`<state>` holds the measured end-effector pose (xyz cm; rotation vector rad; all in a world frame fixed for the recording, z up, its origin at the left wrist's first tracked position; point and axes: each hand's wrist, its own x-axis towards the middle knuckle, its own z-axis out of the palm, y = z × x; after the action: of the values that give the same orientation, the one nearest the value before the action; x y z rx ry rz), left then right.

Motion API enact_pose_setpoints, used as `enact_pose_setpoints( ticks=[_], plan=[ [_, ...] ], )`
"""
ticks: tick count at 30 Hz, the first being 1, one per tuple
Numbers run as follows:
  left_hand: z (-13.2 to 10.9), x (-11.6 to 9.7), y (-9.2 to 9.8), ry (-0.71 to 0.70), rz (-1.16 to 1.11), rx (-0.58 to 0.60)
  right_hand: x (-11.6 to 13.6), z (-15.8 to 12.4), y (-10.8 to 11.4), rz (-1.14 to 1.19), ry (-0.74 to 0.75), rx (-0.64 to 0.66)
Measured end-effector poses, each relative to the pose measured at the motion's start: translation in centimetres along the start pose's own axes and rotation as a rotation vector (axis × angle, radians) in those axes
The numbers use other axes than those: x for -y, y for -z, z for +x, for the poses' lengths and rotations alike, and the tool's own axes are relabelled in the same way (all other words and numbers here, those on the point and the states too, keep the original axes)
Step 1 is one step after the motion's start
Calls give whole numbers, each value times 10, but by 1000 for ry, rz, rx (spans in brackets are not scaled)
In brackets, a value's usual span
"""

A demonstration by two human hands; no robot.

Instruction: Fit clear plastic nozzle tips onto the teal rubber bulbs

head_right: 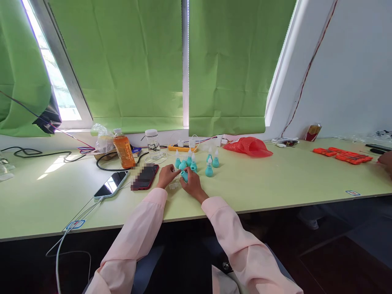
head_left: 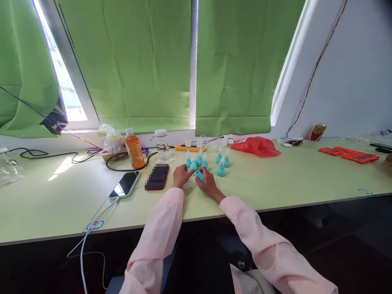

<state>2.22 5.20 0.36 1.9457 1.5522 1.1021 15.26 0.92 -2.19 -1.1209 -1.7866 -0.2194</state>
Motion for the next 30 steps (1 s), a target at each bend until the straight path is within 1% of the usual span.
enact_pose_setpoints(
  ticks=[3, 7, 11, 16, 19, 23, 30],
  plan=[
    [-2, 3, -3, -33, 134, 38, -2, 0, 0, 1, -38, -2],
    [-4, 3, -2, -83, 244, 91, -5, 1, -5, -19, -83, -36],
    [-6, 1, 0, -136, 307, 97, -6, 2, -7, -39, -89, -49],
    [-6, -1, -1, -158, 360, 74, -7, 0, -8, -70, -107, -56],
    [-6, 0, -3, -161, 379, 104, -8, -1, -9, -90, -123, -62],
    [-6, 4, -6, -158, 400, 141, -9, -1, -11, -97, -104, -67],
    [-3, 4, -6, -204, 414, 110, -10, 0, -9, -103, -32, -64]
  ],
)
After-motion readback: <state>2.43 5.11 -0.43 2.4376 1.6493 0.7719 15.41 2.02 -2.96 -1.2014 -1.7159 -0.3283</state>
